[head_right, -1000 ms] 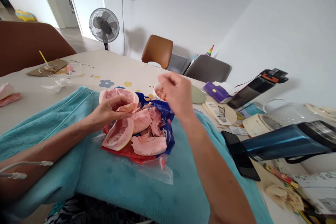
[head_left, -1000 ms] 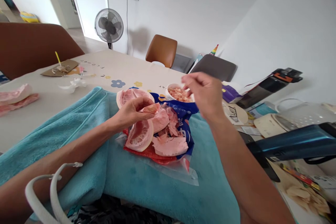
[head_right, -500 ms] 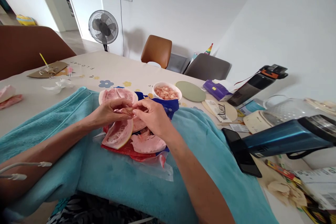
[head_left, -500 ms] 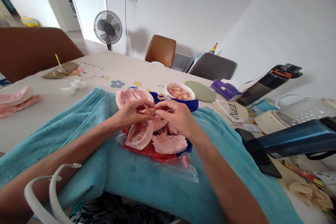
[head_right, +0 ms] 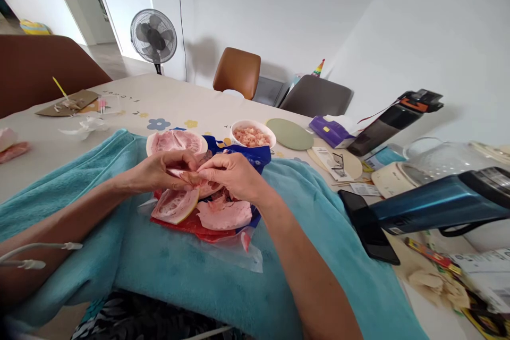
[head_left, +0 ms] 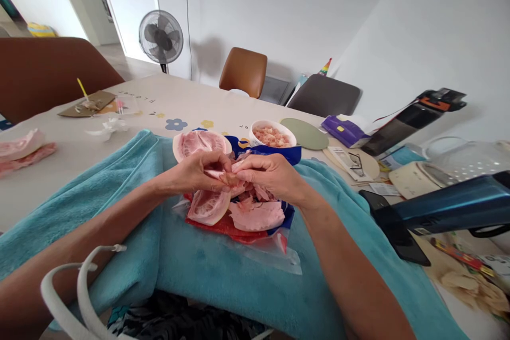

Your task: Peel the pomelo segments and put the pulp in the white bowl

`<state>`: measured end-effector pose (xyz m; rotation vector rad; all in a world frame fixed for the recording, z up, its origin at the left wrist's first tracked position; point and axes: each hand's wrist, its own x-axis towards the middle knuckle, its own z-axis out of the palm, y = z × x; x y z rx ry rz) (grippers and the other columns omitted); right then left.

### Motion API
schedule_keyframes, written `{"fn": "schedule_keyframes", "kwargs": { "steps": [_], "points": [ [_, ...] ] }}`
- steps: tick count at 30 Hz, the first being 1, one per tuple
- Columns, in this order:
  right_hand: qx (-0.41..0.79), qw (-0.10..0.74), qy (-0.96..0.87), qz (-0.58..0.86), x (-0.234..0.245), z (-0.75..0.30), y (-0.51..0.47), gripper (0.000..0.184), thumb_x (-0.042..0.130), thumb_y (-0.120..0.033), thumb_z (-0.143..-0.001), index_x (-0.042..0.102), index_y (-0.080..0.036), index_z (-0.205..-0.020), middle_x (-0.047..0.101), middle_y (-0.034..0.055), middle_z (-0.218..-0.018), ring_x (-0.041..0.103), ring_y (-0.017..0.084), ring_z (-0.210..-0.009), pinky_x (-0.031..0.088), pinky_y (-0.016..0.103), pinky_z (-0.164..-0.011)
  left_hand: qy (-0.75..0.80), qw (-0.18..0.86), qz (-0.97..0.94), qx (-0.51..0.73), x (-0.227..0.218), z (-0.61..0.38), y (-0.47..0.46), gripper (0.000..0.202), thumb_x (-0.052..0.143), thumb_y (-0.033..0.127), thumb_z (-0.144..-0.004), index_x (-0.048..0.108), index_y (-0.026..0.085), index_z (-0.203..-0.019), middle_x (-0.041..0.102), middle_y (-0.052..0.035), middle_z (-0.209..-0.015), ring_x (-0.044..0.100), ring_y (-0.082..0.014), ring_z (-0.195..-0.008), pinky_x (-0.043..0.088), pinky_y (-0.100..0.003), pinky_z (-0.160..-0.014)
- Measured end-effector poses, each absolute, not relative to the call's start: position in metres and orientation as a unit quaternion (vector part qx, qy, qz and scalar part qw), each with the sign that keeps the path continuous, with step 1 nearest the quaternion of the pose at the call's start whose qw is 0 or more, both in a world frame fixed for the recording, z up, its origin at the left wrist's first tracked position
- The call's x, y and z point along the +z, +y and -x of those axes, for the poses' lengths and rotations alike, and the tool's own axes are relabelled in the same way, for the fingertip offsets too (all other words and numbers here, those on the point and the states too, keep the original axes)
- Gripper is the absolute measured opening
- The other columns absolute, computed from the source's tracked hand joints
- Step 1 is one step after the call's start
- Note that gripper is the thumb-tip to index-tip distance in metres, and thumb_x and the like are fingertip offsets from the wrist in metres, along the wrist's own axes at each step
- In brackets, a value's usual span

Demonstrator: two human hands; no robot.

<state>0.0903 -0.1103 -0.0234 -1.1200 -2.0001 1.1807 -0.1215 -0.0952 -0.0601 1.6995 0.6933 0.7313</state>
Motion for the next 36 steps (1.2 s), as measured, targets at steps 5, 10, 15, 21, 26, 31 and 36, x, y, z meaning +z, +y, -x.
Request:
{"fn": "schedule_keyframes", "kwargs": {
  "steps": [5, 10, 15, 21, 26, 31, 36],
  "points": [
    [0.45, 0.256, -0.746, 0.419, -0.021, -0.09, -0.114, 0.017, 0.062, -0.028, -0.082, 0.073, -0.018, -0.075, 0.07, 0.0012, -0.081, 0.06, 0.012, -0.07, 0.046, 0.024, -0.062, 0.291, 0.553, -0.728, 0.284, -0.06, 0.123, -0.095, 0.023, 0.075, 0.024, -0.071, 0.059, 0.015, -0.084, 0.059, 0.002, -0.079, 0.055, -0.009, -0.071, 0.041, -0.02, -0.062],
    [0.444, 0.249, -0.747, 0.428, -0.019, -0.086, -0.119, 0.023, 0.06, -0.031, -0.084, 0.07, -0.016, -0.07, 0.068, 0.001, -0.077, 0.056, 0.009, -0.061, 0.043, 0.021, -0.052, 0.289, 0.58, -0.712, 0.269, -0.057, 0.124, -0.096, 0.022, 0.074, 0.021, -0.07, 0.058, 0.014, -0.084, 0.06, 0.0014, -0.079, 0.055, -0.0094, -0.071, 0.042, -0.02, -0.063],
    [0.504, 0.241, -0.7, 0.445, -0.019, -0.084, -0.12, 0.019, 0.063, -0.034, -0.08, 0.07, -0.016, -0.076, 0.067, 0.0001, -0.072, 0.052, 0.006, -0.048, 0.035, 0.017, -0.038, 0.277, 0.616, -0.69, 0.259, -0.056, 0.125, -0.096, 0.026, 0.077, 0.02, -0.068, 0.057, 0.015, -0.084, 0.063, 0.0009, -0.08, 0.057, -0.0098, -0.072, 0.045, -0.021, -0.066],
    [0.481, 0.285, -0.705, 0.437, -0.025, -0.082, -0.118, 0.015, 0.064, -0.031, -0.081, 0.071, -0.018, -0.078, 0.069, -0.0007, -0.078, 0.057, 0.007, -0.053, 0.042, 0.018, -0.044, 0.281, 0.599, -0.699, 0.272, -0.057, 0.126, -0.095, 0.024, 0.078, 0.024, -0.07, 0.061, 0.015, -0.084, 0.065, -0.0005, -0.082, 0.06, -0.0113, -0.076, 0.046, -0.022, -0.069],
    [0.338, 0.322, -0.788, 0.4, -0.023, -0.08, -0.122, 0.014, 0.06, -0.016, -0.084, 0.073, -0.02, -0.082, 0.072, -0.0003, -0.085, 0.066, 0.011, -0.076, 0.05, 0.023, -0.066, 0.287, 0.594, -0.701, 0.271, -0.057, 0.127, -0.094, 0.021, 0.078, 0.029, -0.073, 0.066, 0.015, -0.082, 0.066, 0.0011, -0.081, 0.06, -0.0096, -0.074, 0.045, -0.021, -0.07],
    [0.131, 0.328, -0.862, 0.362, -0.024, -0.075, -0.13, 0.023, 0.052, -0.011, -0.089, 0.069, -0.017, -0.076, 0.072, 0.0045, -0.083, 0.066, 0.015, -0.082, 0.05, 0.028, -0.074, 0.29, 0.622, -0.669, 0.285, -0.057, 0.127, -0.094, 0.023, 0.079, 0.031, -0.071, 0.067, 0.014, -0.081, 0.068, -0.0001, -0.078, 0.06, -0.01, -0.071, 0.045, -0.021, -0.067],
    [-0.013, 0.371, -0.847, 0.381, -0.033, -0.069, -0.134, 0.019, 0.05, -0.012, -0.088, 0.064, -0.017, -0.077, 0.071, 0.0063, -0.083, 0.064, 0.015, -0.074, 0.049, 0.026, -0.063, 0.287, 0.644, -0.638, 0.31, -0.056, 0.127, -0.094, 0.022, 0.08, 0.026, -0.07, 0.066, 0.016, -0.084, 0.067, 0.0019, -0.078, 0.059, -0.0079, -0.071, 0.044, -0.018, -0.067]
  ]
}}
